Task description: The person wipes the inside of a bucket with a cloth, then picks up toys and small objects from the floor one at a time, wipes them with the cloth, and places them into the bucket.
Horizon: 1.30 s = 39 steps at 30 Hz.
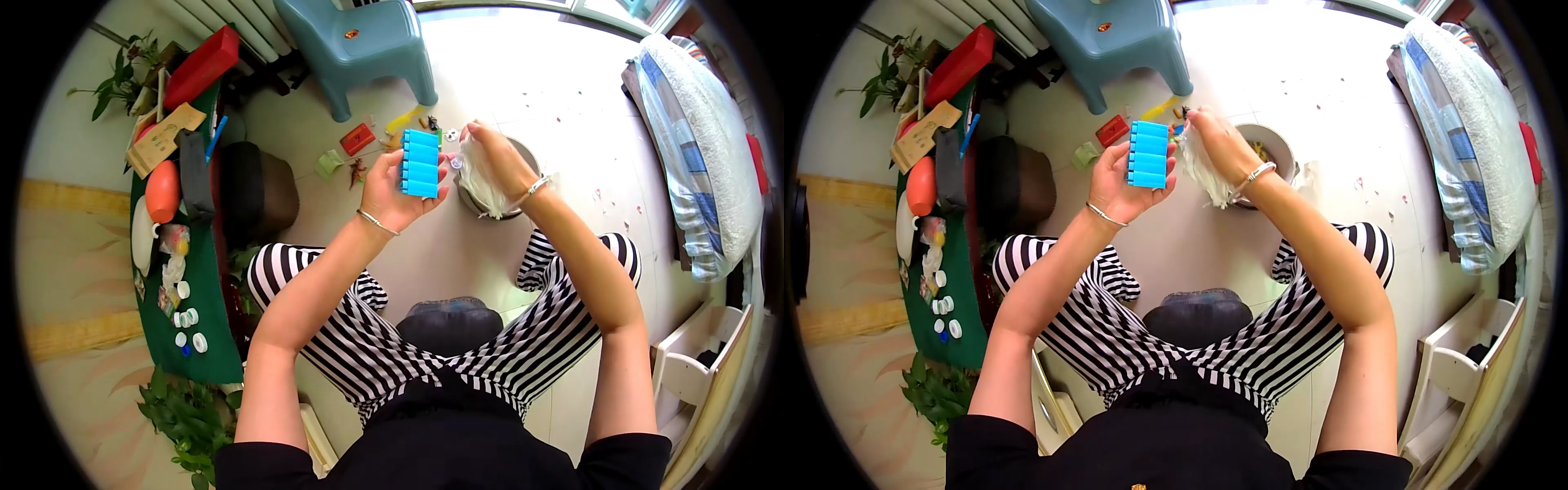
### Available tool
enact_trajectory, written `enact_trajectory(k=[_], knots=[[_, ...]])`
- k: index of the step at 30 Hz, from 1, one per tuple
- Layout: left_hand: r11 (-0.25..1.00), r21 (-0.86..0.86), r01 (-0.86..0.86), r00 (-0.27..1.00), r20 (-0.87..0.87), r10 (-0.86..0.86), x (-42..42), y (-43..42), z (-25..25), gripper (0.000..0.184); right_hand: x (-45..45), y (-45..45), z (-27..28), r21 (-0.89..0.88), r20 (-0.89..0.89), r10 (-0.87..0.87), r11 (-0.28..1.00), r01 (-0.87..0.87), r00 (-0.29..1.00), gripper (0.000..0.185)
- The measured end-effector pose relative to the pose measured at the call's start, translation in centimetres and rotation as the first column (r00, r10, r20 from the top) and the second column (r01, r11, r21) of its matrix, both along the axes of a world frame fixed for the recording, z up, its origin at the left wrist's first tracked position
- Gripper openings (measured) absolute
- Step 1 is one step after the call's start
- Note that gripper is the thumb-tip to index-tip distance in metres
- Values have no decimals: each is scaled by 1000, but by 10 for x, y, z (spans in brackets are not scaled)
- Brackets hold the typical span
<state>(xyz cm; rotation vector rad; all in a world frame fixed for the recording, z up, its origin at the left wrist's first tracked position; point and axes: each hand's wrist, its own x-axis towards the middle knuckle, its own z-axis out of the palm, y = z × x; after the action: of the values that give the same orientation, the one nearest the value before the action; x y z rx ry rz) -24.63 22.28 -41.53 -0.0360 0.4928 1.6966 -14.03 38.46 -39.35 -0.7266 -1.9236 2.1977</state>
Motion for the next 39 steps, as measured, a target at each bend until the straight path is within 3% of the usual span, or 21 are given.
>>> enact_trajectory(k=[2, 4, 7, 8, 11, 13, 14, 16, 18, 20, 22, 23, 24, 26, 28, 30, 32, 33, 34, 37, 39], knots=[[999, -33, 21, 1000, 18, -21, 5, 8, -9, 45, -1, 7, 6, 370, 30, -20, 929, 8, 999, 42], [998, -61, 35, 999, 20, -34, 7, 16, -14, 46, -7, 9, 2, 465, 75, -26, 885, -11, 997, 29], [991, -134, -14, 999, 38, 19, 13, 21, -7, 46, -2, -17, 6, 622, -187, 90, 782, 47, 978, 9], [991, -134, -22, 999, 44, 28, 11, 20, -13, 46, 1, -27, 7, 756, -277, 226, 651, 67, 934, 11], [995, -70, -69, 987, 141, 78, 7, 19, -26, 43, 3, -38, 7, 787, -252, 354, 616, -22, 901, 12], [998, -67, -8, 989, 145, 17, 11, 15, -20, 42, -3, -21, -3, 793, -144, 134, 609, 33, 980, 15], [997, -60, 50, 989, 144, -41, 14, 14, -17, 42, -8, -9, 1, 680, -84, 21, 732, 42, 996, 16], [995, -83, 50, 990, 137, -38, 16, 14, -20, 41, -11, -2, 12, 700, -172, 5, 704, 119, 985, 16], [998, 57, 21, 976, 213, -32, 14, 13, -29, 43, 3, -23, 24, 763, -213, 255, 647, -3, 943, 17], [999, -44, 4, 985, 172, 4, 17, 15, -15, 43, 11, -41, 13, 802, -219, 415, 591, -79, 883, 16], [989, -149, -2, 991, 134, 22, 21, 15, -12, 43, 6, -21, -5, 840, -219, 217, 538, 71, 951, 15], [995, -79, 61, 991, 121, -51, 20, 14, -18, 42, 0, -6, 3, 744, -161, 61, 663, 81, 985, 13], [993, -8, 121, 988, 100, -119, 19, 13, -21, 41, -10, 7, 7, 819, -234, -22, 534, 210, 972, 12], [991, -59, 120, 992, 58, -116, 20, 12, -22, 41, -2, -5, 20, 723, -211, 51, 680, 121, 976, 13], [993, -108, 45, 997, 62, -38, 22, 12, -23, 42, 1, -33, 17, 850, -388, 401, 505, 153, 830, 14], [990, -140, 33, 994, 109, -18, 23, 12, -18, 43, 3, -25, 3, 871, -266, 366, 487, 60, 892, 15], [986, -142, 82, 996, 36, -78, 22, 14, -18, 42, -10, 12, 3, 775, -158, -54, 612, 158, 986, 15], [987, -128, 93, 996, 6, -93, 22, 13, -20, 41, -12, 22, 9, 754, -161, -129, 623, 206, 978, 15], [988, -125, 89, 996, 0, -90, 21, 13, -20, 41, -11, 18, 9, 756, -167, -125, 621, 209, 978, 15], [991, -97, 87, 996, -2, -87, 21, 10, -21, 44, 2, -24, 14, 811, -267, 273, 581, 63, 924, 15], [992, -111, 66, 997, 43, -62, 20, 12, -14, 48, -4, -1, -2, 784, -223, 106, 610, 114, 969, 15]])
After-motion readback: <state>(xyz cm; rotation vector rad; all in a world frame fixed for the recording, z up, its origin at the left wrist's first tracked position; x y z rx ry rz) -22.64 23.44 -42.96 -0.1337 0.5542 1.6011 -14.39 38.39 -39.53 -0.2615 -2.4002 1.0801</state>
